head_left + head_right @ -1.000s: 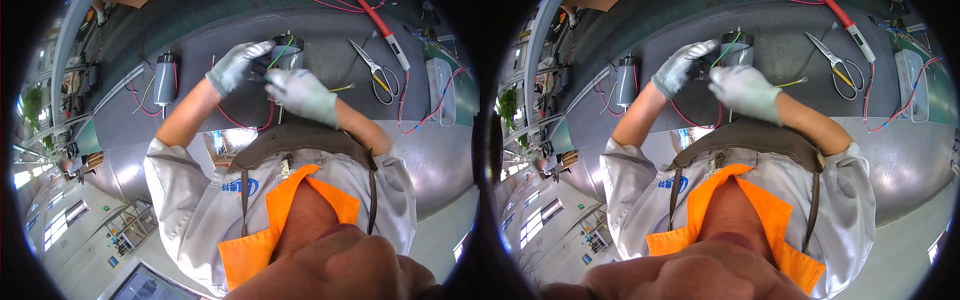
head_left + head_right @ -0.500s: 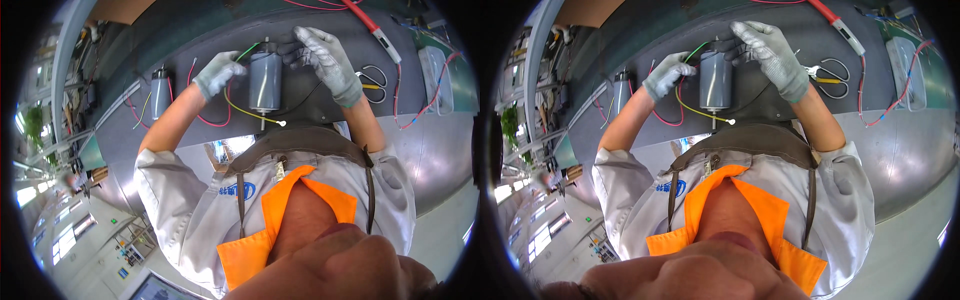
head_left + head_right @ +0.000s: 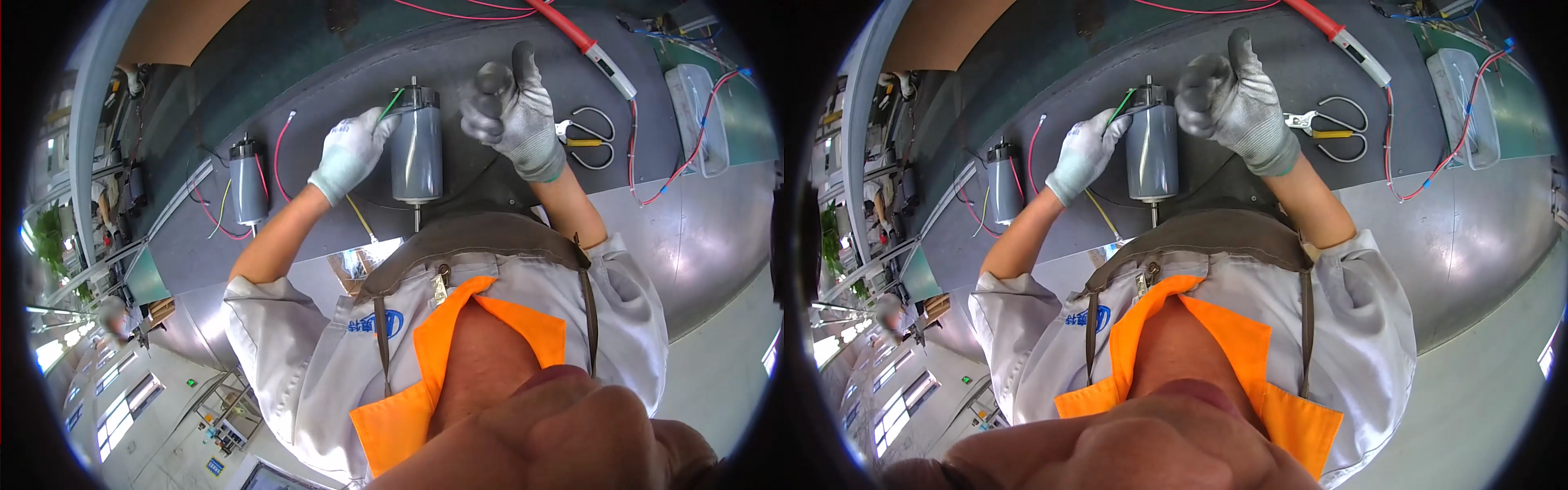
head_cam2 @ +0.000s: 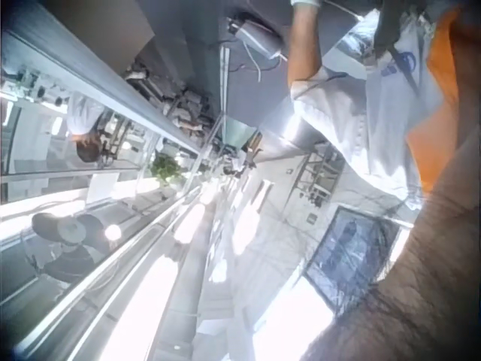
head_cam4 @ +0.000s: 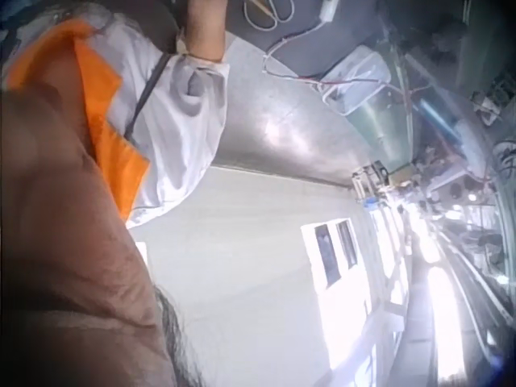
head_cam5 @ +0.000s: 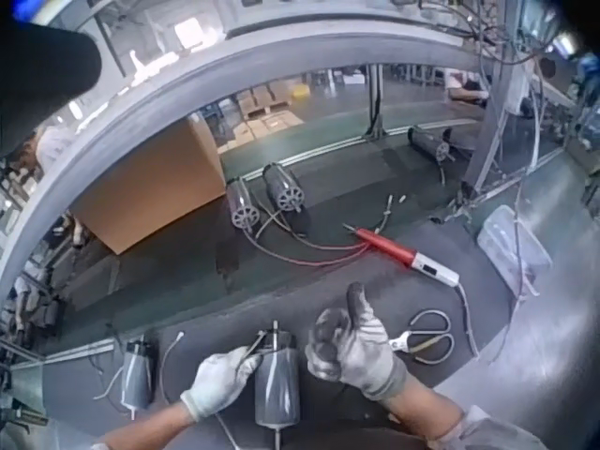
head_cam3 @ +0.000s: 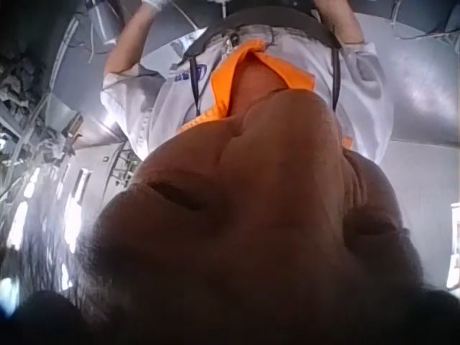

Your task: The recorder is assembling electrical components onto small industrial motors.

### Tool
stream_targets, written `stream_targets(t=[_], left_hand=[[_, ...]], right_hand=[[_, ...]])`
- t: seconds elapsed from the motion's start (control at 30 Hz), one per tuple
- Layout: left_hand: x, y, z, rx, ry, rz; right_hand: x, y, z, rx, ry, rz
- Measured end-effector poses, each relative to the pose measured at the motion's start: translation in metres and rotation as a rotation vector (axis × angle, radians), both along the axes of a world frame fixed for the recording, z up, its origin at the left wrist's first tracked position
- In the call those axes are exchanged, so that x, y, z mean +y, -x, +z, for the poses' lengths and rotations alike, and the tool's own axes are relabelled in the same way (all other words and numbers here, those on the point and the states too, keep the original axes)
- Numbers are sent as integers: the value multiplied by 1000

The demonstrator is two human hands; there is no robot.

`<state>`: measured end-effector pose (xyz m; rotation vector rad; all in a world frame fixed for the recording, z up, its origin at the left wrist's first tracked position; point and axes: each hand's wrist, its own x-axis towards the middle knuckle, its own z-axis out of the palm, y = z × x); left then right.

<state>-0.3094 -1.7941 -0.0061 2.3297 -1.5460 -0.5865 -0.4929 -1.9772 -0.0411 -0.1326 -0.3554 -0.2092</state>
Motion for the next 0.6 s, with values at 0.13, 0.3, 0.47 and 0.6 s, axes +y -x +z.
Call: stream_targets(t=[0.13, 0.3, 0.47, 0.6], left_hand=[[7, 18, -4, 73, 41, 82], [2, 18, 14, 9, -135, -21], [-20, 44, 45, -350, 306, -134], [-36, 98, 47, -317, 613, -306]], right_hand=[[4, 0, 10, 4, 54, 34], [1, -4, 6, 190, 29, -21], [-17, -12, -16, 282, 29, -174], [-6, -31, 18, 630, 266, -591]])
